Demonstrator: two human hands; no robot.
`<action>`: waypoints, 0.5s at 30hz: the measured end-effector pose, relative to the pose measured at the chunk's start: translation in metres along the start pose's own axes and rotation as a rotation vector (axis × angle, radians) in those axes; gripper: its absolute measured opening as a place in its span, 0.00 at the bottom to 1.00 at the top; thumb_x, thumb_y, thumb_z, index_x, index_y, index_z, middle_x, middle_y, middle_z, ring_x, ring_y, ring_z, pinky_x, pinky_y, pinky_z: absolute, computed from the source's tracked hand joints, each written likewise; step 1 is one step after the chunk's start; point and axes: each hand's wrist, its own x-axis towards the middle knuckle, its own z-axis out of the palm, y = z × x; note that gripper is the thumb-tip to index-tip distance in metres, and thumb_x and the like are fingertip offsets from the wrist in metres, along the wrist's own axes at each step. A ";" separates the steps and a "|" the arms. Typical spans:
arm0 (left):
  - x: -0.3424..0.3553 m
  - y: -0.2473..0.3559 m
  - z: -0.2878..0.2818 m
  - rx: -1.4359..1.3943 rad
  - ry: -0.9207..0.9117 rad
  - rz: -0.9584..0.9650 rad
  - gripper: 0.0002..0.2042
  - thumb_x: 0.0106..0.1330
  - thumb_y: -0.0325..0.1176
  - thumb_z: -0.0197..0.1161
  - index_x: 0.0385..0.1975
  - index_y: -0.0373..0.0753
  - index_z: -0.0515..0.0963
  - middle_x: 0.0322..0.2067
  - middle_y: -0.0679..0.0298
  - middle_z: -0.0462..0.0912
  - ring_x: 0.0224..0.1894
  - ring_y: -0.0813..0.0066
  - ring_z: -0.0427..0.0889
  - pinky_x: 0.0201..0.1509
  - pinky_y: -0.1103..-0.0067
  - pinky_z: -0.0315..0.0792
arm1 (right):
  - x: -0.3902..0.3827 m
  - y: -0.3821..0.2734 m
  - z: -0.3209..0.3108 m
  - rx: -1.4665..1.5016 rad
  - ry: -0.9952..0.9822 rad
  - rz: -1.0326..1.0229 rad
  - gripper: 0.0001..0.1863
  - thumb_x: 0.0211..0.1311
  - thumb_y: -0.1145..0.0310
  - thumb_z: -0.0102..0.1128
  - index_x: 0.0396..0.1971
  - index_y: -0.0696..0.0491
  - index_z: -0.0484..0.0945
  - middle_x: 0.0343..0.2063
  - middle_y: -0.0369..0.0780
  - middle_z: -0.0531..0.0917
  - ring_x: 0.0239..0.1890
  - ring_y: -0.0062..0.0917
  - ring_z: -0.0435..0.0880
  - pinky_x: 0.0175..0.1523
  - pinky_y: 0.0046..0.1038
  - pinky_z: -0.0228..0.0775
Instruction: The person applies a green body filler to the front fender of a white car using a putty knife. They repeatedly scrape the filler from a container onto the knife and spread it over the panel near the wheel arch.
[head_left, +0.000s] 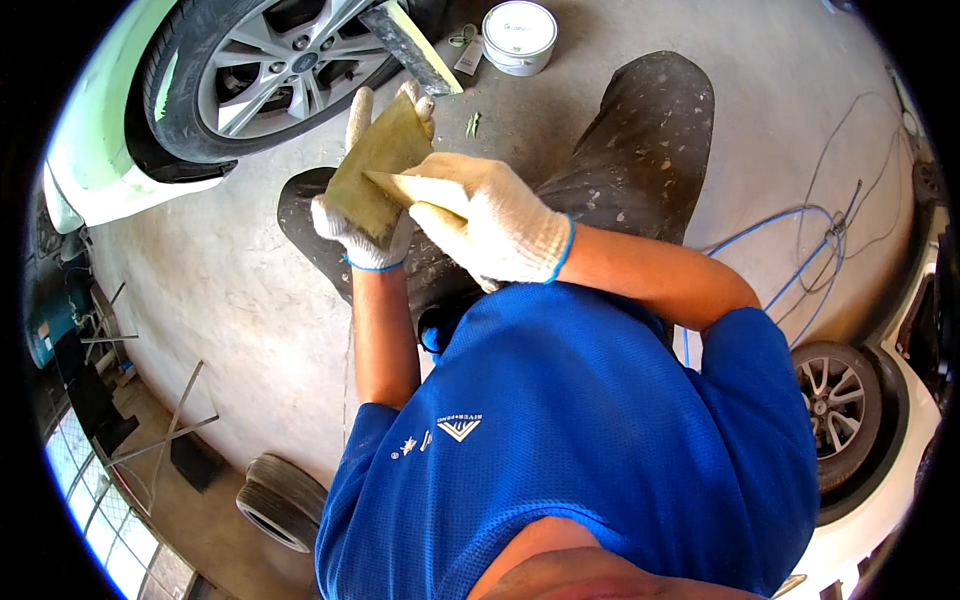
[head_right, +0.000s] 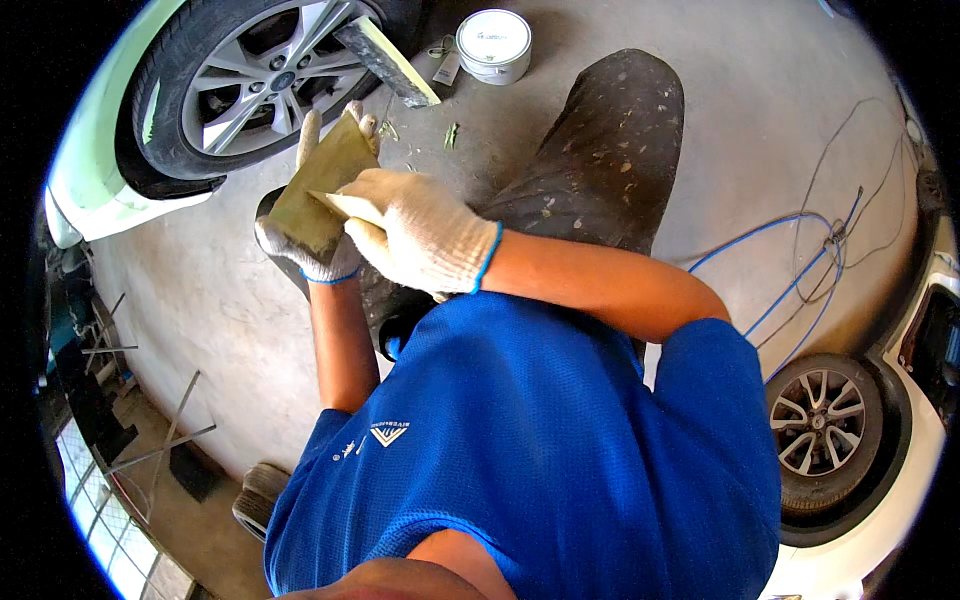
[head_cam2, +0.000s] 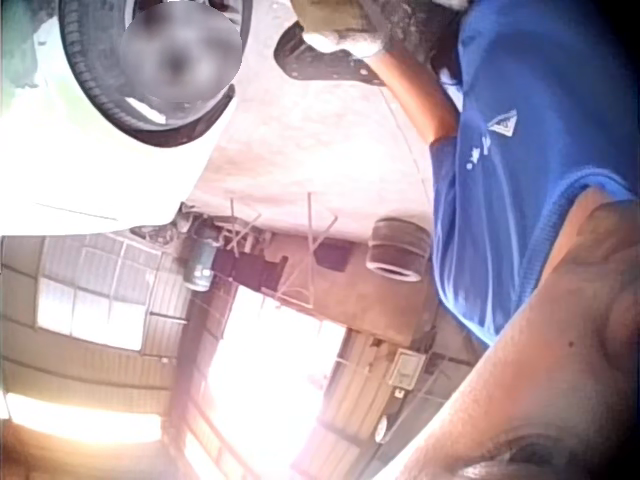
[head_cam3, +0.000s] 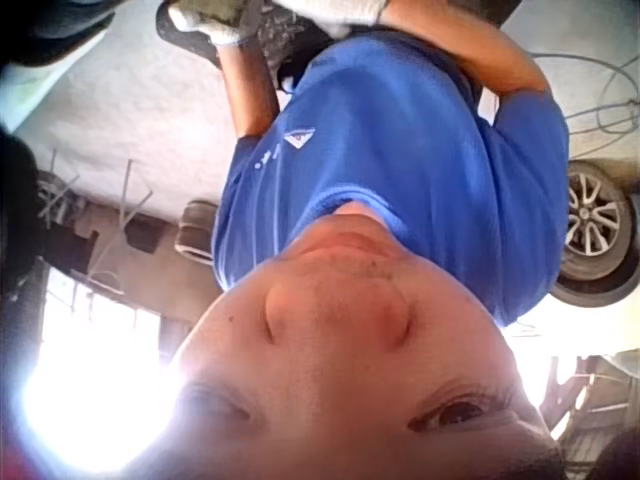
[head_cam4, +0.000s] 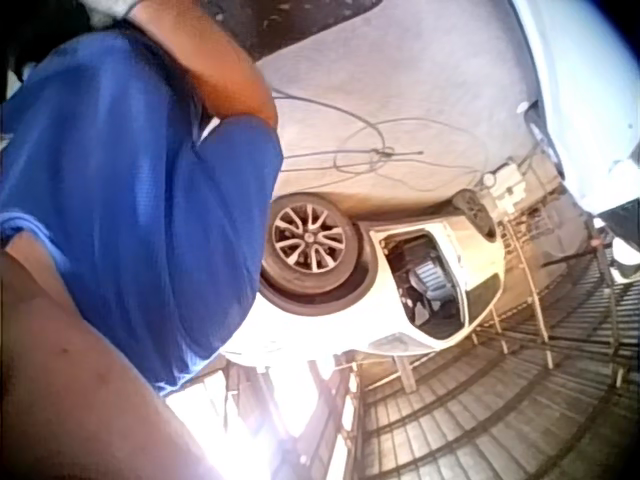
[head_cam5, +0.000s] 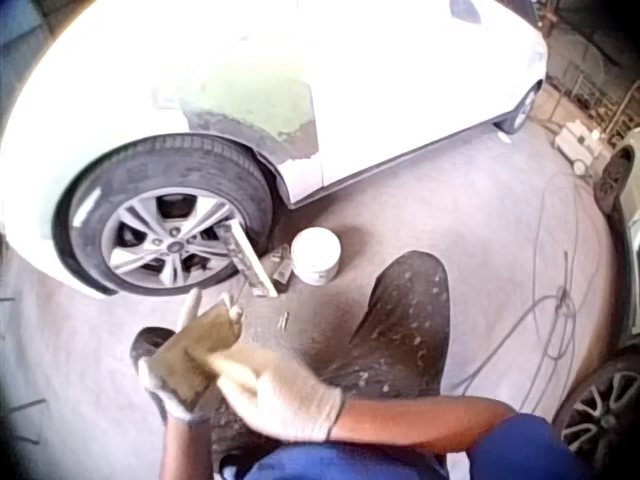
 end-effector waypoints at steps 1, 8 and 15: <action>-0.005 0.008 0.015 0.011 0.065 -0.007 0.67 0.44 0.76 0.65 0.75 0.35 0.39 0.71 0.38 0.52 0.72 0.43 0.59 0.75 0.57 0.58 | 0.004 0.001 -0.014 0.058 -0.144 0.183 0.17 0.63 0.70 0.56 0.51 0.52 0.80 0.32 0.46 0.84 0.34 0.41 0.85 0.40 0.40 0.78; -0.002 0.000 0.007 -0.079 0.033 -0.050 0.70 0.38 0.73 0.71 0.76 0.39 0.38 0.72 0.37 0.49 0.73 0.41 0.55 0.76 0.56 0.55 | 0.014 -0.016 -0.011 -0.042 -0.143 0.107 0.15 0.63 0.70 0.56 0.49 0.51 0.82 0.33 0.47 0.83 0.37 0.38 0.86 0.41 0.38 0.80; -0.003 -0.006 -0.011 -0.112 -0.023 -0.142 0.32 0.76 0.40 0.49 0.76 0.55 0.43 0.72 0.52 0.58 0.73 0.56 0.60 0.74 0.58 0.61 | 0.020 -0.011 -0.019 -0.086 -0.232 0.246 0.20 0.64 0.77 0.55 0.56 0.52 0.79 0.41 0.44 0.87 0.44 0.32 0.87 0.55 0.30 0.78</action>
